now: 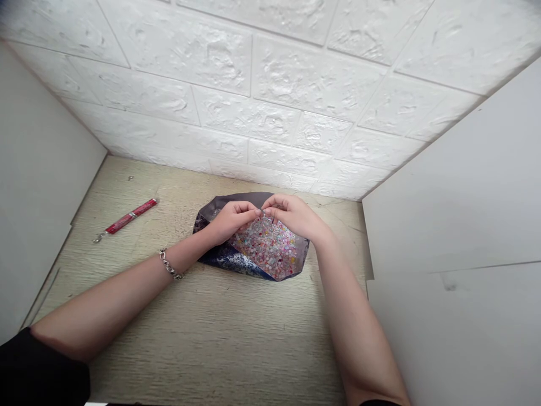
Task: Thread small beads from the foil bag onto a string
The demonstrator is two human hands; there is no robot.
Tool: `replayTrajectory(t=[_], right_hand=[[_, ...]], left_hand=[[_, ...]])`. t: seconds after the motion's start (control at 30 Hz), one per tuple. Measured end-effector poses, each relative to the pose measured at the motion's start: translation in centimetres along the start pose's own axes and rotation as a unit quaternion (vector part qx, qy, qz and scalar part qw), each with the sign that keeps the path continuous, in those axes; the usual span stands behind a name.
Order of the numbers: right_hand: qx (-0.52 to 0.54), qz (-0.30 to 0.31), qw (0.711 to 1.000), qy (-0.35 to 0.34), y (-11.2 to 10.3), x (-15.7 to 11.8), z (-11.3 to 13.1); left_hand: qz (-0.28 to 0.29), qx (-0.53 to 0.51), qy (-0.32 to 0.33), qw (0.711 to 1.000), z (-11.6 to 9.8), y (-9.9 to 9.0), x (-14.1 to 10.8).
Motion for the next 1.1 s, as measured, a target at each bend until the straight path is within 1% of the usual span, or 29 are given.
replayTrajectory(t=[0.23, 0.5, 0.73, 0.87, 0.97, 1.1], right_hand=[[0.011, -0.003, 1.0, 0.001, 0.0, 0.0, -0.1], [-0.01, -0.002, 1.0, 0.007, 0.2, -0.1, 0.3], [-0.024, -0.006, 1.0, 0.003, 0.3, 0.1, 0.0], [-0.044, -0.028, 0.999, -0.007, 0.4, 0.2, -0.3], [-0.089, -0.063, 0.994, -0.03, 0.6, 0.1, -0.1], [-0.16, -0.088, 0.978, -0.104, 1.0, 0.0, 0.5]], left_hand=[[-0.002, -0.002, 0.004, 1.0, 0.0, 0.0, 0.0], [0.005, -0.007, -0.003, 1.0, -0.1, 0.0, 0.0], [0.007, -0.004, -0.002, 1.0, 0.0, -0.1, 0.0], [0.019, -0.018, -0.008, 1.0, 0.0, -0.1, 0.0], [0.026, -0.03, -0.008, 0.999, -0.1, -0.2, 0.0], [0.028, -0.069, -0.008, 0.997, 0.0, -0.2, 0.1]])
Point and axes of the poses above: each hand's wrist, its own x-axis towards the middle knuckle, its own y-axis out of the palm, z = x × y, the point moved 1 cm from there along x, towards the middle knuckle, and after that the axes turned 12 degrees about x, right-handed, at the moved point
